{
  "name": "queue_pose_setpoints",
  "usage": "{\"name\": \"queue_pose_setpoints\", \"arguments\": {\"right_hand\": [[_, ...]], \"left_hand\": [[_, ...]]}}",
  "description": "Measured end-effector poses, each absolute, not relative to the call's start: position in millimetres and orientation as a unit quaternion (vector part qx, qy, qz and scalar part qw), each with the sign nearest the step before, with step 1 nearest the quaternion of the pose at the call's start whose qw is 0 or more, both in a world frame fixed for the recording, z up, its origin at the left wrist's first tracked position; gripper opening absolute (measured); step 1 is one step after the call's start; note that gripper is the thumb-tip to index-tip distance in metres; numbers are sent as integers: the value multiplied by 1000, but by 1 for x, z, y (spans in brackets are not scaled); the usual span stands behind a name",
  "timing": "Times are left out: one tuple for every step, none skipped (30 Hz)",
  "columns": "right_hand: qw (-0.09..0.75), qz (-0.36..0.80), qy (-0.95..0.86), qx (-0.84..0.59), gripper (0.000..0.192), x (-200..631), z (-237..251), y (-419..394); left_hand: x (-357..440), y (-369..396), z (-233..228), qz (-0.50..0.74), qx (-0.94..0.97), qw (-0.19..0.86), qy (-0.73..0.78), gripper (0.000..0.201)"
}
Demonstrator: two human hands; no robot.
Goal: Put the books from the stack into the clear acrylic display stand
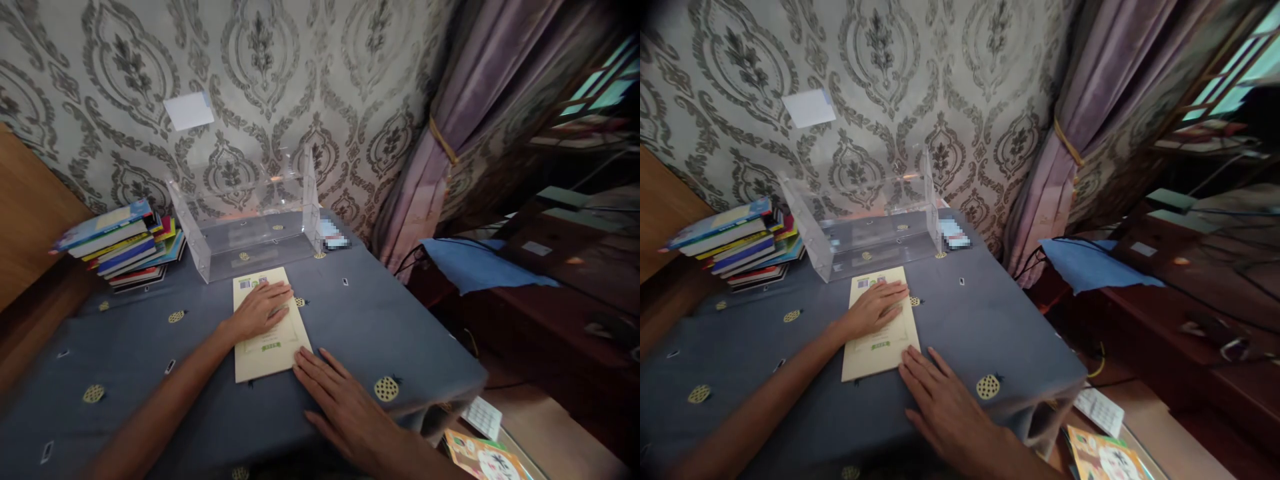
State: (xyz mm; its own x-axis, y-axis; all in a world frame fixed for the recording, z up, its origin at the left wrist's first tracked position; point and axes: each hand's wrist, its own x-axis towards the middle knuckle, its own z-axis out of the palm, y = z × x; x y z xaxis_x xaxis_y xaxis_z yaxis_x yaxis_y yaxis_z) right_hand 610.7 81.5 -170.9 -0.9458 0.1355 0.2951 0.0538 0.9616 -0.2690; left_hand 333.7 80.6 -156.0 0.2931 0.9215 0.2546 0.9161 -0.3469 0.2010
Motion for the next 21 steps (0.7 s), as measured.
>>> {"name": "queue_pose_setpoints", "arguments": {"right_hand": [[152,135,-978,-49,66,611,-171,82],[147,141,-978,-49,66,610,-171,83],[142,148,-977,-51,67,610,-170,84],[138,155,-977,-53,66,610,-169,84],[134,161,-976,-56,66,609,-168,85],[131,167,-975,-59,64,608,-167,86],[126,173,-975,-62,63,607,-166,87],[118,179,-975,-66,62,606,-164,88],[109,184,-974,-69,61,604,-162,89],[99,189,-974,-73,61,602,-160,89],[88,193,-974,-78,62,600,-157,90],[79,198,-973,-83,62,599,-154,90],[72,203,-973,-87,63,598,-151,90],[65,209,-972,-89,63,597,-148,90],[59,214,-971,-90,63,597,-146,90],[54,219,-970,-90,64,598,-143,90],[52,223,-969,-88,67,600,-142,89],[54,226,-969,-84,69,602,-142,88],[61,229,-968,-81,72,604,-143,87],[72,230,-968,-75,74,607,-145,85],[84,228,-968,-67,74,611,-149,83]], "left_hand": [[334,75,-155,155,807,24,570,43],[331,70,-154,145,807,38,571,43],[328,64,-154,136,804,45,577,43],[323,59,-155,131,796,46,589,44],[317,54,-156,130,782,41,608,44],[311,50,-159,131,766,32,629,45],[305,47,-163,134,746,20,652,46],[299,45,-168,136,727,10,673,47],[294,44,-173,137,713,1,688,48],[290,44,-178,140,702,-9,698,49],[287,45,-183,144,696,-18,703,50],[285,46,-187,148,693,-25,705,51],[283,47,-190,152,692,-32,705,52],[282,49,-192,155,692,-38,704,52],[281,50,-194,157,693,-43,702,52],[281,50,-194,159,695,-47,699,52],[281,51,-194,160,698,-52,696,52],[282,50,-194,161,701,-56,693,52],[284,48,-193,162,704,-61,689,52],[286,45,-193,162,707,-64,686,52],[290,41,-192,162,710,-68,682,53]]}}
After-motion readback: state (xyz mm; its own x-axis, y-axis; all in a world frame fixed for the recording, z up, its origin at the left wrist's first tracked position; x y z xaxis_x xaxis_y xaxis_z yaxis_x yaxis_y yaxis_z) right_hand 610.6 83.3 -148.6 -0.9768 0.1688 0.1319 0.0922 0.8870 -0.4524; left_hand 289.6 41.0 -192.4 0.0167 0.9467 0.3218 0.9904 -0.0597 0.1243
